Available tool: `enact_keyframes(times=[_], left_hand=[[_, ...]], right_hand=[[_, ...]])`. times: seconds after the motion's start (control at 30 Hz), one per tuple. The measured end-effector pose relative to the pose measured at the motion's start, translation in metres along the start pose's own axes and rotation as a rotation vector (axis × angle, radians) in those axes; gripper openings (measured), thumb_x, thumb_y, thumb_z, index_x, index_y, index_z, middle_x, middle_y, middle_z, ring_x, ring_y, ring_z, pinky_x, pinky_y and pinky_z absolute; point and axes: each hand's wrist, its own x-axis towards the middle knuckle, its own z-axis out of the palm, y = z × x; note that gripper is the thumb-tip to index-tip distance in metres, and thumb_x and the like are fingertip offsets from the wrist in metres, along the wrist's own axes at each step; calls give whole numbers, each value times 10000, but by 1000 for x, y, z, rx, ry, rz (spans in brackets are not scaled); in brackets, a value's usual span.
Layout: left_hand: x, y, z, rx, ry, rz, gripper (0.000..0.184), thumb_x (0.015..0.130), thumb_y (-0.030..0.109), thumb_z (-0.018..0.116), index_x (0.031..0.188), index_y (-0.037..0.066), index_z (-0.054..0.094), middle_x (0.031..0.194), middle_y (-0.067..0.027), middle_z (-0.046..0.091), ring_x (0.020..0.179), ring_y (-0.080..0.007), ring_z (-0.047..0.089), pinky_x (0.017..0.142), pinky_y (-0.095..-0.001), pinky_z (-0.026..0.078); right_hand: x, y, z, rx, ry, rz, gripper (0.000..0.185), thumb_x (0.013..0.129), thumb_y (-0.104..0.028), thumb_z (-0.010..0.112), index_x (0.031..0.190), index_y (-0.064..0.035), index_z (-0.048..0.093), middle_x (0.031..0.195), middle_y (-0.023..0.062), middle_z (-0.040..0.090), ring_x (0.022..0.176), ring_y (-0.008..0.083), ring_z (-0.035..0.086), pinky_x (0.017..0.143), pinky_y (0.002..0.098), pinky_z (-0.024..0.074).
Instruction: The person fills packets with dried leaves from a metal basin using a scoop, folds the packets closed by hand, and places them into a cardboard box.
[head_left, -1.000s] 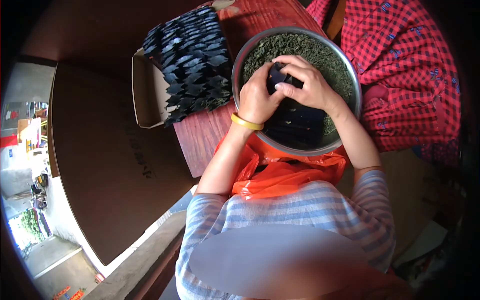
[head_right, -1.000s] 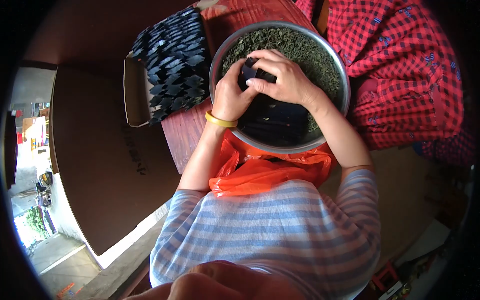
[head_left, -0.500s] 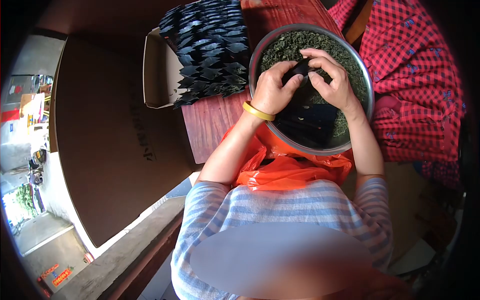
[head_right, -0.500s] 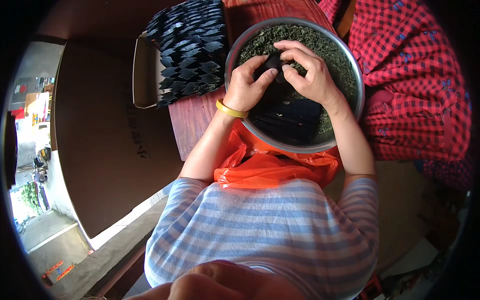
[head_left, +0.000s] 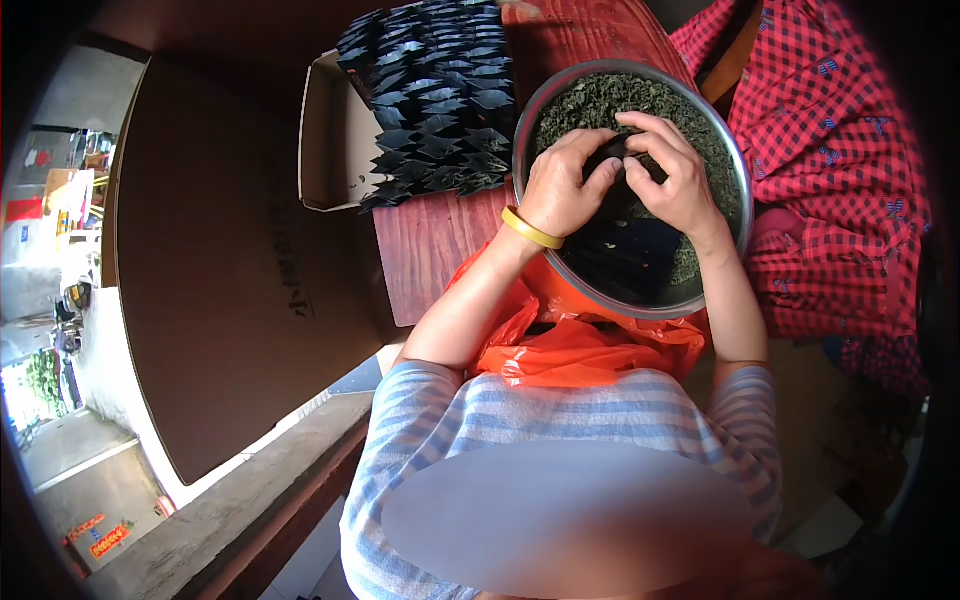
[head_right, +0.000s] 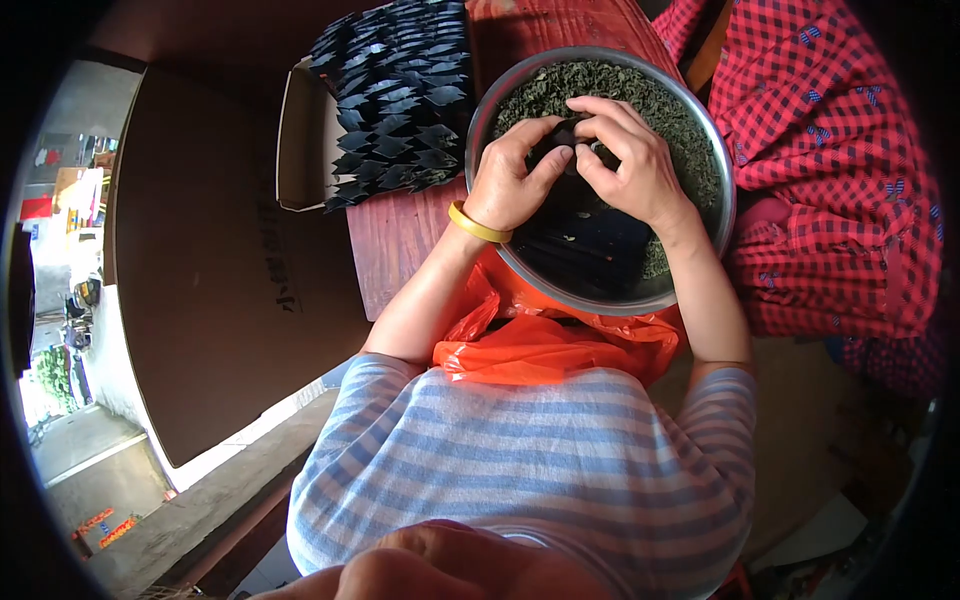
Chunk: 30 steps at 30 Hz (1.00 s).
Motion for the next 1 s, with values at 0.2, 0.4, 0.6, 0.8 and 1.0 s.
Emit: enact_keyframes(times=[0.2, 0.4, 0.6, 0.8, 1.0], left_hand=[[-2, -6, 3, -50, 52, -52, 191, 860, 98, 660, 1007, -23, 675, 905, -191, 673, 871, -367, 671, 765, -400, 531], [1, -4, 3, -55, 100, -11, 163, 880, 86, 645, 1001, -18, 680, 898, -182, 677, 851, -331, 677, 747, -377, 532], [-18, -27, 25, 200, 329, 110, 212, 909, 90, 661, 1109, 23, 672, 945, -90, 692, 848, -247, 671, 765, -312, 531], [-7, -23, 4, -215, 10, -160, 293, 903, 97, 656, 1174, -1, 605, 1017, -72, 653, 886, -156, 636, 784, -299, 513], [0, -17, 6, -46, 1, -70, 191, 899, 90, 657, 1054, -21, 670, 926, -135, 698, 829, -198, 676, 746, -308, 524]], right_hand=[[13, -17, -8, 117, 109, -54, 137, 842, -4, 582, 973, 28, 603, 1197, 198, 628, 1068, 358, 625, 944, 414, 488], [62, -92, -30, 65, 239, -546, 150, 905, -111, 568, 973, 6, 634, 1105, 174, 662, 965, 366, 653, 867, 420, 540], [141, -169, 71, 304, 349, -687, 215, 916, -234, 608, 790, -72, 674, 771, 105, 650, 662, 240, 614, 550, 372, 467], [81, -93, 34, 132, 4, -268, 349, 929, -227, 610, 619, -86, 534, 548, 91, 541, 502, 233, 593, 452, 353, 455], [21, -42, -17, 339, -15, 161, 302, 983, -261, 562, 778, -46, 616, 612, 68, 605, 557, 214, 626, 484, 328, 449]])
